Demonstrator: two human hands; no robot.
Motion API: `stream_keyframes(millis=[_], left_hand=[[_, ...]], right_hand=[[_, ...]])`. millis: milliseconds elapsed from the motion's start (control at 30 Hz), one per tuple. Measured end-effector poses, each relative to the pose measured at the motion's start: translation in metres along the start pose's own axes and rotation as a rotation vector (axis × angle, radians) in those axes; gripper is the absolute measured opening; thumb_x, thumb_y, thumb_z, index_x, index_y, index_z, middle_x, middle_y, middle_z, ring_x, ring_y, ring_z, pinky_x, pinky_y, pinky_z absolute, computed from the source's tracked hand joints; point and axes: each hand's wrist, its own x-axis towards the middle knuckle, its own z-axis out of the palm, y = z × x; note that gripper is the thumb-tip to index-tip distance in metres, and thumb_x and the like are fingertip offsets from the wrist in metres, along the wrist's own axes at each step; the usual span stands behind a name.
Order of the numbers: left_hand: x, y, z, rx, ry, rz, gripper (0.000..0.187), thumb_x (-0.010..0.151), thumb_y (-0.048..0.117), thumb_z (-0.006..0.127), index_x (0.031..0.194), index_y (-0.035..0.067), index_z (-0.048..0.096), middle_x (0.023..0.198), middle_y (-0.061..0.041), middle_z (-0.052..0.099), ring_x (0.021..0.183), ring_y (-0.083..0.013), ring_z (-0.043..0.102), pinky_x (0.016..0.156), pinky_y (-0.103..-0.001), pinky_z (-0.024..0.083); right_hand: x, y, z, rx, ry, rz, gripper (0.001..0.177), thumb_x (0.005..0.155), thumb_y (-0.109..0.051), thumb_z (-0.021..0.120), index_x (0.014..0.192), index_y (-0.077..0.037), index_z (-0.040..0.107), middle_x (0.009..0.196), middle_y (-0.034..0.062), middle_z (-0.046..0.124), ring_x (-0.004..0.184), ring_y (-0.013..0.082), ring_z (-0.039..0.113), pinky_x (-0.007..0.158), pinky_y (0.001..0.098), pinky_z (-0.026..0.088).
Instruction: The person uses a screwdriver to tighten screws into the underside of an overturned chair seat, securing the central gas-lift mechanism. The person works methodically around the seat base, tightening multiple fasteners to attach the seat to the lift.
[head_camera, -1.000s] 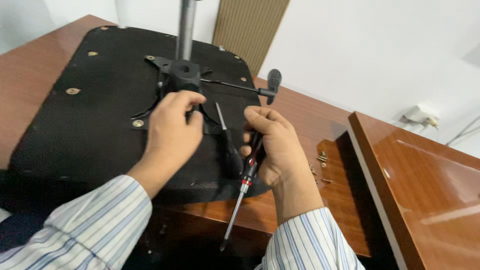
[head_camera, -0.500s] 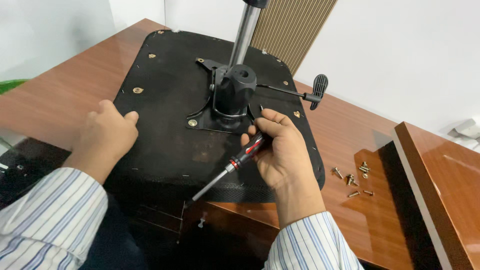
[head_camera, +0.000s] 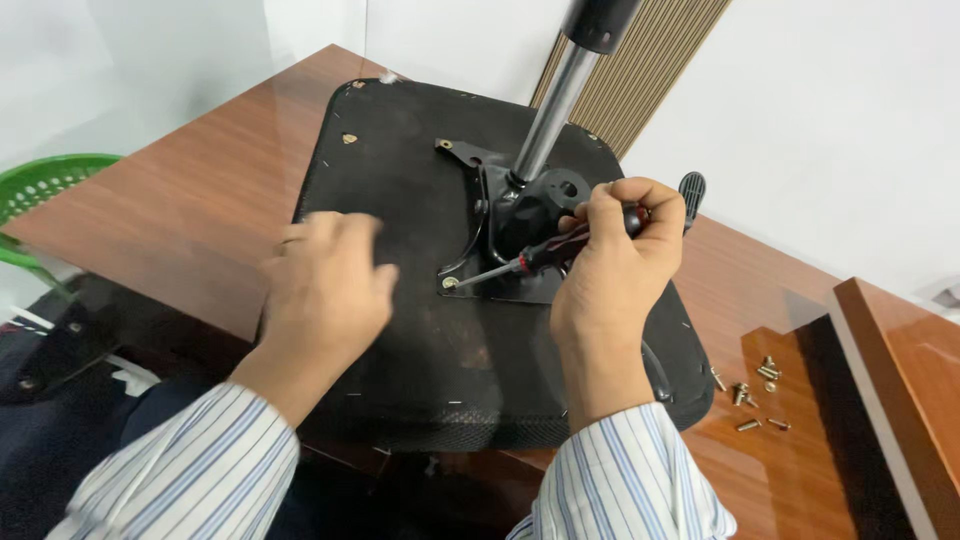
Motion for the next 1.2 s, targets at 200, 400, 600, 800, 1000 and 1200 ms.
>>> stream_keyframes(millis=[200,400,600,800,1000,1200], left_hand=[[0.017,0.015,0.033,-0.239,-0.351,0.118,0.025,0.087,0.026,0.073,0.110,0.018,0.071,0.109,-0.001,0.071,0.115,-0.0240,0.060,0.100,-0.046,0.042],[0.015,0.009,0.034,-0.303,-0.378,0.099,0.027,0.088,0.024,0.071,0.114,0.019,0.072,0.112,0.001,0.071,0.117,-0.0230,0.059,0.105,-0.044,0.040],[0.013,0.011,0.032,-0.295,-0.374,0.100,0.028,0.088,0.023,0.070,0.115,0.020,0.073,0.115,0.000,0.070,0.117,-0.0230,0.059,0.105,-0.044,0.039],[0.011,0.010,0.031,-0.274,-0.403,0.104,0.020,0.092,0.024,0.066,0.107,0.020,0.077,0.114,0.002,0.070,0.115,-0.0221,0.059,0.107,-0.043,0.039],[0.011,0.011,0.031,-0.239,-0.421,0.130,0.024,0.093,0.025,0.063,0.111,0.023,0.078,0.116,0.002,0.069,0.117,-0.0212,0.058,0.107,-0.043,0.038],[0.012,0.013,0.032,-0.206,-0.435,0.126,0.024,0.093,0.027,0.062,0.113,0.023,0.077,0.118,0.002,0.068,0.119,-0.0224,0.057,0.107,-0.043,0.038]], right_hand=[[-0.004,-0.002,0.006,-0.142,-0.112,-0.178,0.012,0.100,0.005,0.061,0.102,-0.006,0.055,0.091,0.0035,0.062,0.079,0.0119,0.064,0.074,0.0259,0.055],[-0.007,-0.008,0.019,-0.213,-0.169,-0.214,0.011,0.103,0.004,0.061,0.103,-0.005,0.056,0.092,0.0024,0.063,0.081,0.0107,0.063,0.077,0.0252,0.056],[-0.005,-0.009,0.022,-0.243,-0.228,-0.199,0.008,0.105,0.000,0.059,0.103,-0.007,0.055,0.090,0.0021,0.062,0.078,0.0096,0.062,0.073,0.0240,0.056],[-0.002,-0.007,0.025,-0.305,-0.297,-0.220,0.008,0.106,-0.001,0.058,0.102,-0.007,0.054,0.088,0.0004,0.061,0.079,0.0082,0.061,0.072,0.0227,0.055],[-0.001,-0.008,0.026,-0.315,-0.321,-0.272,0.009,0.105,0.000,0.056,0.103,-0.008,0.054,0.089,0.0000,0.060,0.077,0.0071,0.060,0.068,0.0219,0.052],[-0.001,-0.006,0.026,-0.296,-0.359,-0.227,0.009,0.105,0.000,0.057,0.104,-0.008,0.054,0.090,-0.0004,0.061,0.079,0.0070,0.060,0.070,0.0220,0.053]])
